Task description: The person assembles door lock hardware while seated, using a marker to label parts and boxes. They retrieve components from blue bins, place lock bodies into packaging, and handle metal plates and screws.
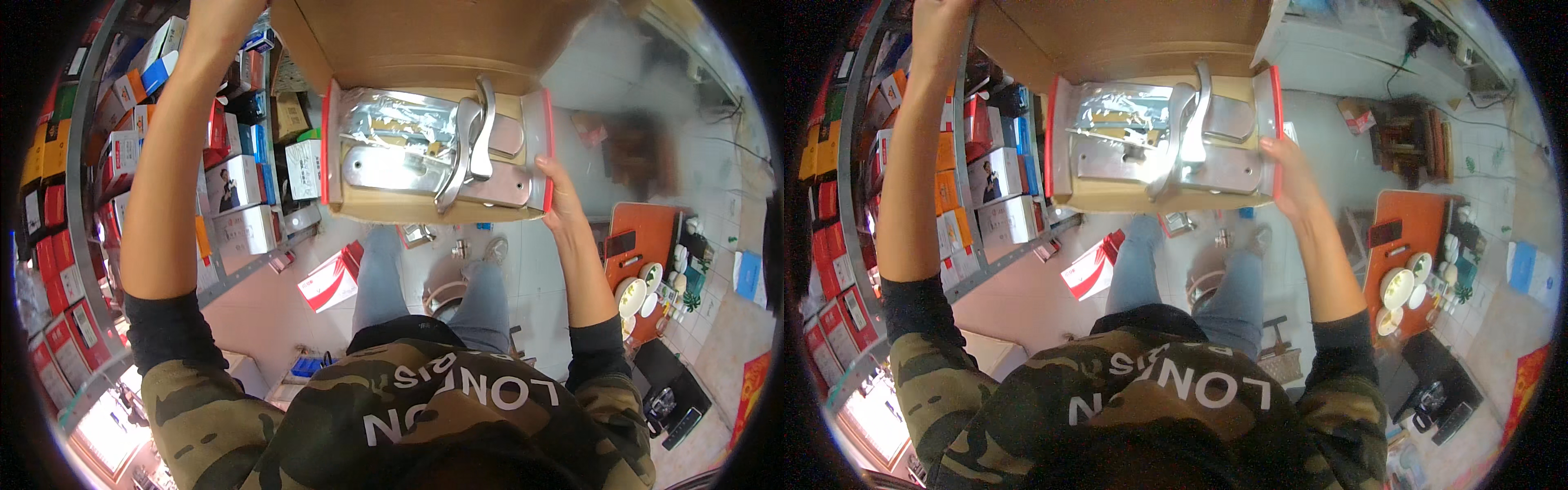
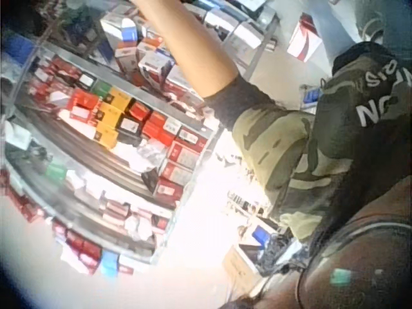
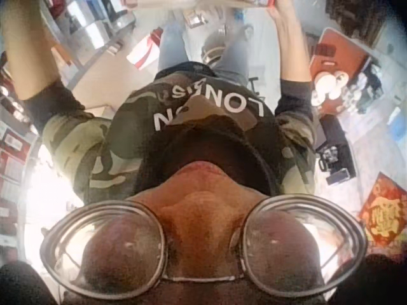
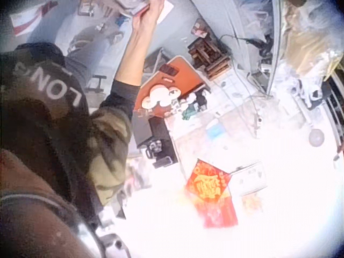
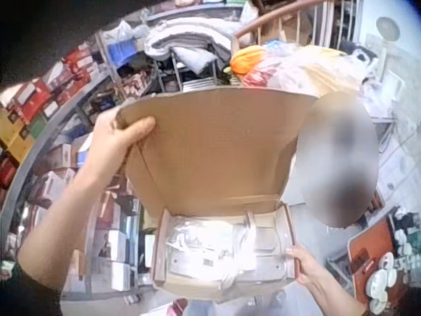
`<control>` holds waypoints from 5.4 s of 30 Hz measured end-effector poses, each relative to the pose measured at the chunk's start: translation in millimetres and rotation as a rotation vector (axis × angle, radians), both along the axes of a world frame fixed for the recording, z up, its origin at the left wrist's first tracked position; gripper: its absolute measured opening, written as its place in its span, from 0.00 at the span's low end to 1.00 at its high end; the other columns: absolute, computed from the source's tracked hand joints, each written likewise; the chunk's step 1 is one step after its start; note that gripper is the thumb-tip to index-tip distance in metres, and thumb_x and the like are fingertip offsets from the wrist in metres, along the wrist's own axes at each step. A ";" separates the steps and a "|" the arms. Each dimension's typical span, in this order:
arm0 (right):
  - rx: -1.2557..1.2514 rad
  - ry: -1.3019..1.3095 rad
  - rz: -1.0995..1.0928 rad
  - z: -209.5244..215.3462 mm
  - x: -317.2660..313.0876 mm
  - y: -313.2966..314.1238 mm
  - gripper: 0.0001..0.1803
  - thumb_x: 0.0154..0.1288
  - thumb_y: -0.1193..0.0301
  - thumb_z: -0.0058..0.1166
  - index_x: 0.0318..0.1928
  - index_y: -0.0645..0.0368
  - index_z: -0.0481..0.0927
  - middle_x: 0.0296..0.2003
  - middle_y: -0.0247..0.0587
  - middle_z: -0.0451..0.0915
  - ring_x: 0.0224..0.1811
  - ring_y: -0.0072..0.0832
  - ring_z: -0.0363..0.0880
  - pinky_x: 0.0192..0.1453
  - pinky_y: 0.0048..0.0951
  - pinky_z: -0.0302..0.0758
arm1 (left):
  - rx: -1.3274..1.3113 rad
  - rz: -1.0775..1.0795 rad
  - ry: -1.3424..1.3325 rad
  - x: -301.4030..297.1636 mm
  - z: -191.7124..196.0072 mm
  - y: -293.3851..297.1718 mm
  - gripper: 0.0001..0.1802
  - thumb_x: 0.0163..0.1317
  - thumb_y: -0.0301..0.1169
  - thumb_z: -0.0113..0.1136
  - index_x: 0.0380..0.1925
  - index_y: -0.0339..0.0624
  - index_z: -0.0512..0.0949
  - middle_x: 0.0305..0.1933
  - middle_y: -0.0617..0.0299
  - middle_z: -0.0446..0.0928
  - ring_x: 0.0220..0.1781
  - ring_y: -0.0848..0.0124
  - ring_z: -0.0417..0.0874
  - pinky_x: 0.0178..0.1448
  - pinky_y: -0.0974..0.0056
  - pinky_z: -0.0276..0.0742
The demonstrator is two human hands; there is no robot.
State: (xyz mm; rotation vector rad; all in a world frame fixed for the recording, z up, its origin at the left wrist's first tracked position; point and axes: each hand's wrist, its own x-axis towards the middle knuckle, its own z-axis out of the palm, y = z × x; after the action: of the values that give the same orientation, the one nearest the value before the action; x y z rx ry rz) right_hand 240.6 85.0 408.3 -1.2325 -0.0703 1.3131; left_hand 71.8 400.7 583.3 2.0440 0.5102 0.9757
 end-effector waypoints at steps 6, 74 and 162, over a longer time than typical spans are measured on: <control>0.048 0.084 0.072 -5.6 22.5 -83.6 0.29 0.52 0.64 0.54 0.53 0.64 0.65 0.46 0.41 0.72 0.46 0.30 0.74 0.51 0.33 0.72 | -0.073 0.159 0.001 26.4 -0.5 -80.1 0.16 0.52 0.31 0.63 0.40 0.37 0.75 0.36 0.61 0.78 0.36 0.74 0.78 0.41 0.70 0.73; -0.163 -0.709 0.380 -607.1 -152.7 -190.4 0.22 0.51 0.63 0.58 0.45 0.65 0.77 0.42 0.48 0.78 0.46 0.33 0.76 0.52 0.28 0.69 | -0.467 0.499 0.705 -249.3 -670.9 -331.5 0.28 0.56 0.43 0.58 0.54 0.40 0.69 0.55 0.46 0.70 0.56 0.60 0.71 0.58 0.61 0.66; -0.328 -0.231 0.325 -734.5 -165.4 -182.8 0.23 0.54 0.73 0.56 0.51 0.65 0.68 0.33 0.40 0.77 0.31 0.25 0.74 0.33 0.26 0.72 | -1.440 0.754 0.257 -262.5 -887.4 -448.7 0.28 0.55 0.22 0.52 0.58 0.46 0.64 0.44 0.60 0.74 0.42 0.69 0.73 0.43 0.63 0.71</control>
State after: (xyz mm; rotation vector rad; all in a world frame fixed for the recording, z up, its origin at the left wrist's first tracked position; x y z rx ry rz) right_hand 75.3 -97.7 -326.2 -1.7043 -0.2359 1.4942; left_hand -190.6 -48.0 -304.1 0.6169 1.6014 0.3976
